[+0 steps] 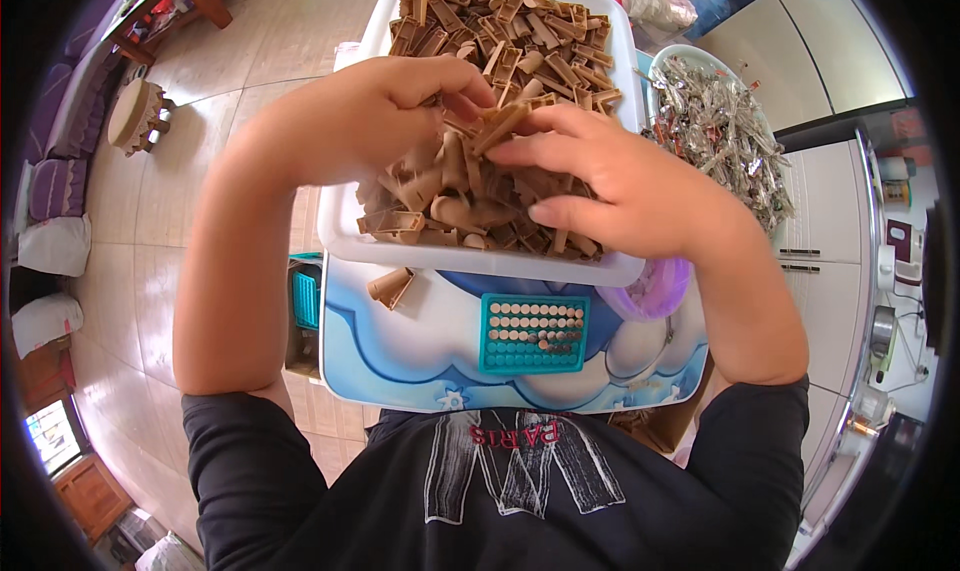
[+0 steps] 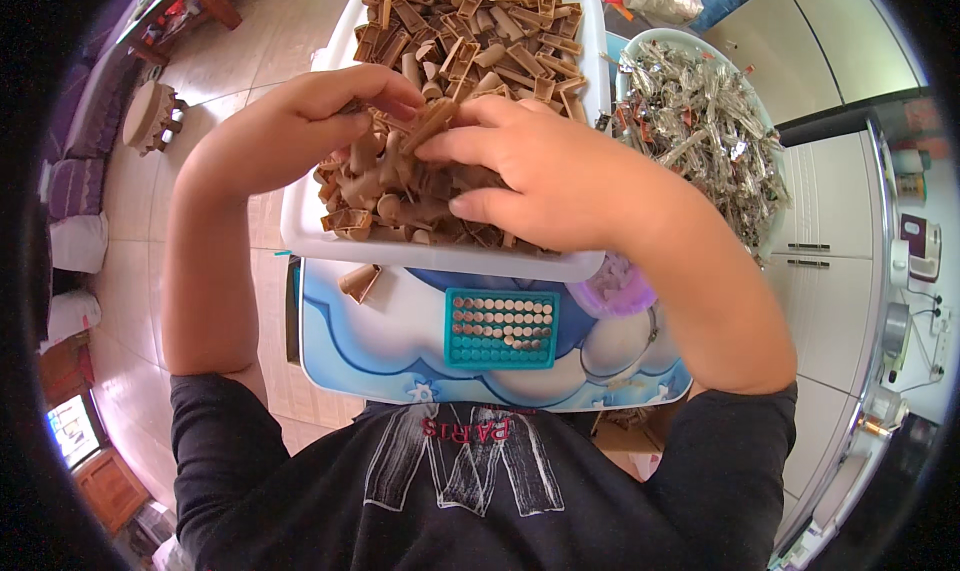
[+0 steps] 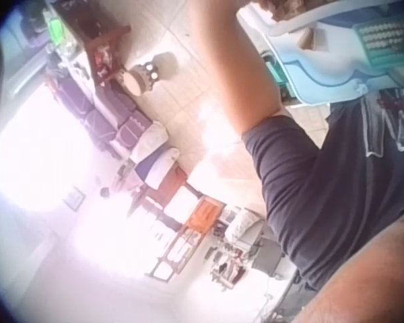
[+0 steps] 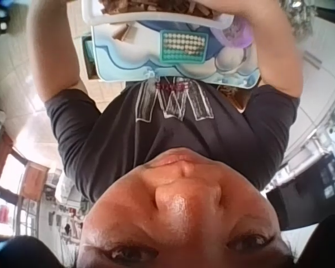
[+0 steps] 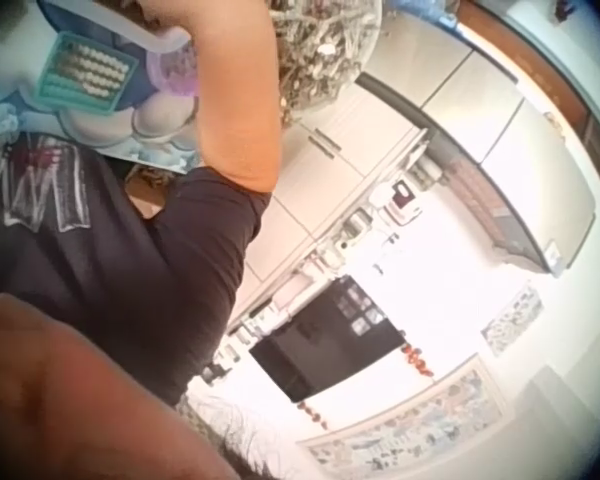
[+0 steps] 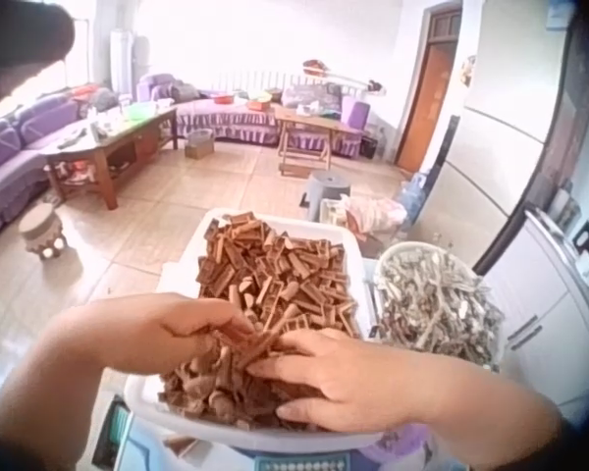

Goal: The person assembles small plastic components by hand, inserting small pieces into a larger plastic base using a blue template.

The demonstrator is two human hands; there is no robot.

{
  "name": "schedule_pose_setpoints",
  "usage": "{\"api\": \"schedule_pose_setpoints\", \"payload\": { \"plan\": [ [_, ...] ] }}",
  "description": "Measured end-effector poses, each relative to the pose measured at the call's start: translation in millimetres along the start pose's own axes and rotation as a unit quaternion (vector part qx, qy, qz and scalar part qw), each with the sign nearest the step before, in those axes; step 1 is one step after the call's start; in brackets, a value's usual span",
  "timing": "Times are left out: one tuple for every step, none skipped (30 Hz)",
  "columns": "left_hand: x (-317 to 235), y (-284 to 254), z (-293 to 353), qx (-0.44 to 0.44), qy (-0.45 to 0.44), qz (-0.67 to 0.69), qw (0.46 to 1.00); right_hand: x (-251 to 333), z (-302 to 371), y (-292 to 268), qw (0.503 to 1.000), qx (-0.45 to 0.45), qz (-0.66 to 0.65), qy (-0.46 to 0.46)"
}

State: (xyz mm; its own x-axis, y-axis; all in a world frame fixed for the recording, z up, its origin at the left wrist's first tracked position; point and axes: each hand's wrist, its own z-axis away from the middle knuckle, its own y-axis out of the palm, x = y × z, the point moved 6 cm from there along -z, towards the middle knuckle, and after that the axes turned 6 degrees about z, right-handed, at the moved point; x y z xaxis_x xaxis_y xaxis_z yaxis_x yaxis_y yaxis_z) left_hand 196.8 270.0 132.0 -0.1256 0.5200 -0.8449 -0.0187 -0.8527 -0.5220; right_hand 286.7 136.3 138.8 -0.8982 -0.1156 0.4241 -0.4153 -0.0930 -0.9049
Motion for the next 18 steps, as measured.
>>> {"api": "schedule_pose_setpoints", "payload": {
  "plan": [
    [-2.8, -2.6, 0.0, 0.000, -0.001, 0.001, 1.000, -1.1, 1.3, -7.3, 1.000, 0.001, 0.000, 0.000],
    [-4.1, -9.4, -1.0, -0.042, -0.001, 0.035, 0.999, -4.8, 1.4, -16.0, 1.000, -0.005, -0.027, 0.005],
    [-6.6, -15.9, -1.6, -0.083, 0.000, 0.068, 0.994, -8.8, 2.0, -25.5, 0.999, -0.012, -0.051, 0.011],
    [-13.9, -33.6, -6.1, -0.145, 0.034, 0.008, 0.989, -18.2, -3.7, -40.9, 0.998, -0.029, -0.047, 0.031],
    [-21.1, -50.7, -18.6, -0.239, 0.117, -0.021, 0.964, -37.2, -12.9, -50.9, 0.992, -0.054, -0.082, 0.076],
    [4.7, -72.1, -42.3, -0.259, 0.077, -0.160, 0.949, -52.6, -25.8, -58.9, 0.983, -0.077, -0.119, 0.115],
    [3.7, -79.1, -53.0, -0.303, 0.114, -0.146, 0.935, -61.1, -38.2, -70.4, 0.984, -0.082, -0.042, 0.155],
    [-1.6, -84.0, -60.3, -0.348, 0.149, -0.133, 0.916, -68.2, -51.9, -82.9, 0.977, -0.086, 0.035, 0.190],
    [1.9, -89.5, -74.9, -0.333, 0.023, -0.149, 0.931, -89.7, -64.1, -85.1, 0.976, -0.132, 0.038, 0.168],
    [11.3, -94.0, -89.7, -0.311, -0.101, -0.157, 0.932, -114.3, -74.1, -80.8, 0.972, -0.175, 0.043, 0.151],
    [22.8, -96.4, -107.0, -0.279, -0.100, -0.150, 0.943, -140.8, -82.3, -76.5, 0.972, -0.176, 0.045, 0.152],
    [44.5, -94.8, -131.4, -0.245, -0.098, -0.138, 0.955, -167.8, -89.3, -70.5, 0.969, -0.164, 0.047, 0.180],
    [71.3, -103.3, -142.6, -0.251, -0.105, -0.144, 0.951, -183.5, -102.9, -62.5, 0.968, -0.154, 0.041, 0.193],
    [87.4, -104.7, -158.5, -0.247, -0.010, -0.245, 0.938, -202.0, -113.0, -49.8, 0.969, -0.154, 0.041, 0.191],
    [87.7, -100.4, -168.1, -0.237, 0.090, -0.339, 0.906, -218.6, -117.5, -40.8, 0.967, -0.181, 0.063, 0.170],
    [73.7, -89.4, -168.5, -0.218, 0.003, -0.249, 0.944, -228.0, -111.6, -38.2, 0.962, -0.205, 0.088, 0.157],
    [74.3, -81.9, -180.6, -0.213, 0.012, -0.243, 0.946, -241.6, -103.5, -38.1, 0.960, -0.204, 0.093, 0.168],
    [76.3, -80.5, -176.3, -0.211, 0.038, -0.289, 0.933, -233.3, -111.1, -35.3, 0.959, -0.188, 0.141, 0.161]
  ]
}}
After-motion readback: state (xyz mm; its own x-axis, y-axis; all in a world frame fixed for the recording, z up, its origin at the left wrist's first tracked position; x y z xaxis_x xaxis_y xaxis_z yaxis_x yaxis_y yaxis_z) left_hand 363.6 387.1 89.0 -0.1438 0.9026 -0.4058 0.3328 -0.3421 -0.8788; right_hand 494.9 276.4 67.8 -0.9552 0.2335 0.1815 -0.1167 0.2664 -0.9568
